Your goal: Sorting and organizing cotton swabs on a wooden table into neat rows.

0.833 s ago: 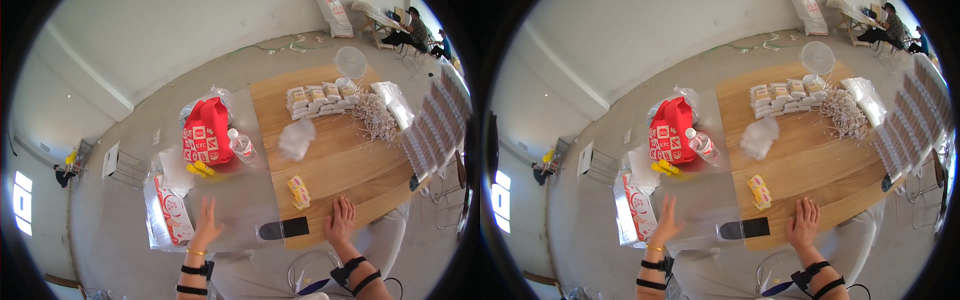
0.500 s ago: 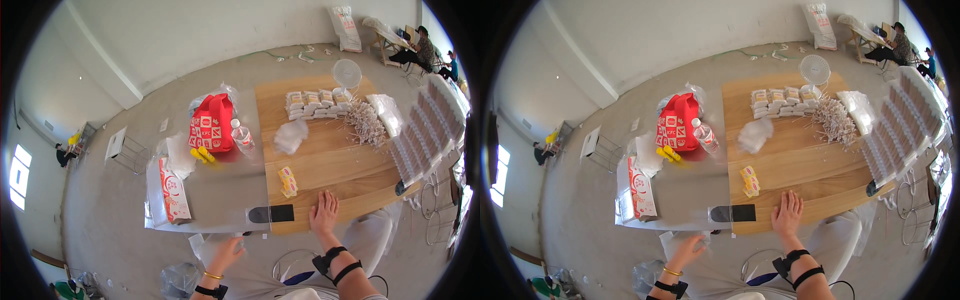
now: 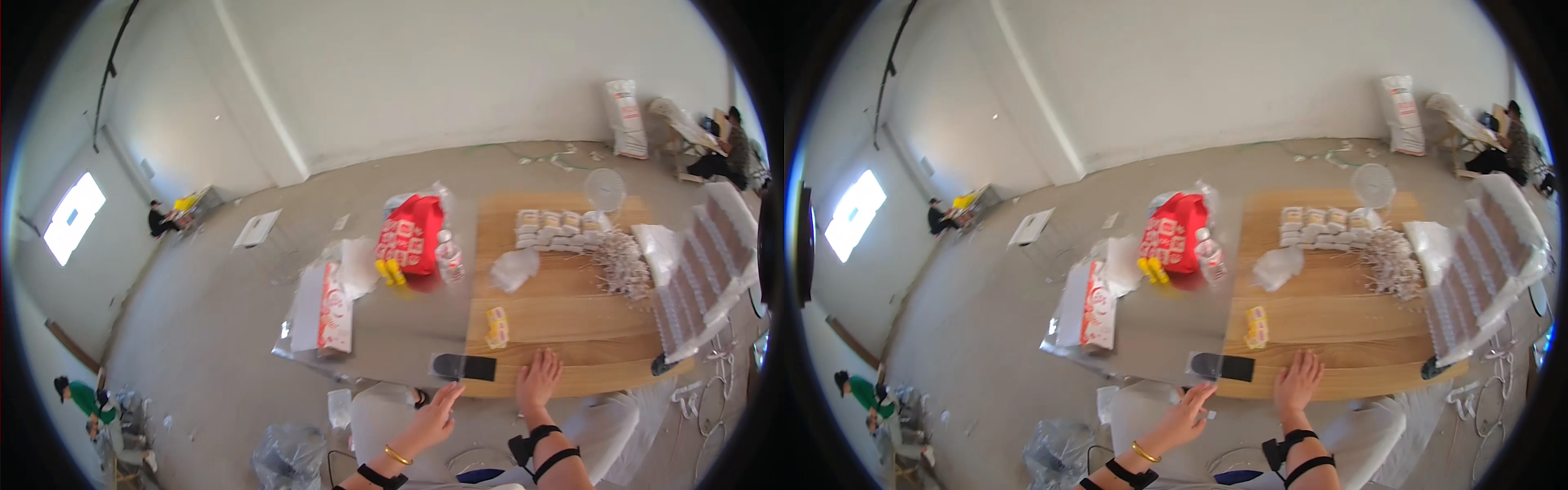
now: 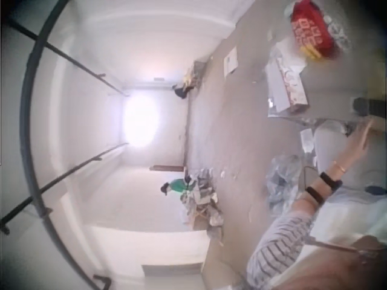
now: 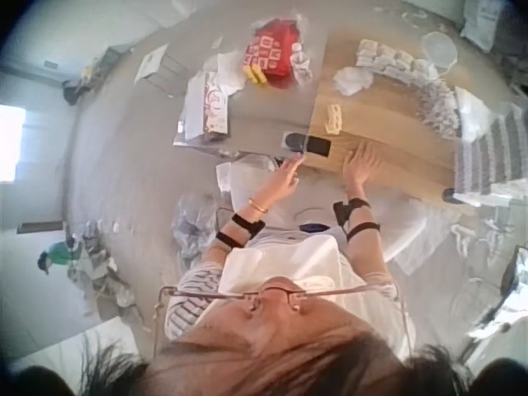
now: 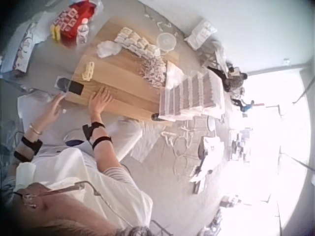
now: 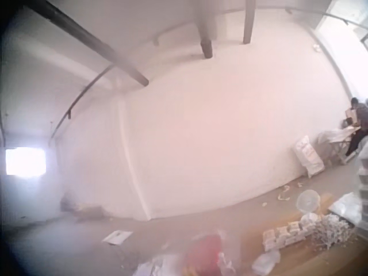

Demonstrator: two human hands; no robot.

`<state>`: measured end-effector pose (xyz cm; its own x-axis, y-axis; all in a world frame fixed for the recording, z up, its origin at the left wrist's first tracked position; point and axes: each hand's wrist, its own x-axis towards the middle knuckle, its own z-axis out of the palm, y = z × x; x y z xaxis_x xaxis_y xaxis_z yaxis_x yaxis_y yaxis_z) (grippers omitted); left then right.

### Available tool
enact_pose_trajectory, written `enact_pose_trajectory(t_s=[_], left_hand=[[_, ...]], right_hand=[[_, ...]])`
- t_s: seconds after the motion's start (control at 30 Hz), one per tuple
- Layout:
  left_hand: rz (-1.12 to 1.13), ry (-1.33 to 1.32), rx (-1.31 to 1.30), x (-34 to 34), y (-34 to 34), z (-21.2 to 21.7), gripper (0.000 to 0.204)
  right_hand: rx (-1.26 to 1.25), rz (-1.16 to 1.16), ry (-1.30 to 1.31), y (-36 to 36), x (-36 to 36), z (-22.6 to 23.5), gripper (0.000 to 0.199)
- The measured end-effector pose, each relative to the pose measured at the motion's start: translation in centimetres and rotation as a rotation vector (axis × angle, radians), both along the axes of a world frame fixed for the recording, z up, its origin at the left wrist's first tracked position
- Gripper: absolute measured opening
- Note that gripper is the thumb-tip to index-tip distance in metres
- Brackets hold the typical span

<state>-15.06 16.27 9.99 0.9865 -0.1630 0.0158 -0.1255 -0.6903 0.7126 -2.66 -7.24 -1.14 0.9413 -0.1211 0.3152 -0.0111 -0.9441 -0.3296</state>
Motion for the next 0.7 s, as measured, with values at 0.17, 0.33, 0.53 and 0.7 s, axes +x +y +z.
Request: enact_pose_trajectory(t_s=[0.17,0.33,0.53,0.7], left_hand=[[-0.247,-0.103,0.220,1.9,-2.2,-0.6,0.053],[-0.396,0.008,0.085,4.5,-5.7,-2.0,0.042],[-0.366,0.054,-0.047,7.8,-8.0,-2.6,0.036],[-0.212,-0.053,-0.035,11.1,-8.9,-5.7,0.021]], right_hand=[[0.043,0.012,-0.017,0.8,0.0,-0.5,0.059],[0.046,0.030,-0.046,0.3,-0.1,-0.4,0.059],[0.063,0.026,-0.082,0.0,0.0,-0.1,0.058],[0.080,0.022,-0.059,0.2,-0.1,-0.5,0.058]])
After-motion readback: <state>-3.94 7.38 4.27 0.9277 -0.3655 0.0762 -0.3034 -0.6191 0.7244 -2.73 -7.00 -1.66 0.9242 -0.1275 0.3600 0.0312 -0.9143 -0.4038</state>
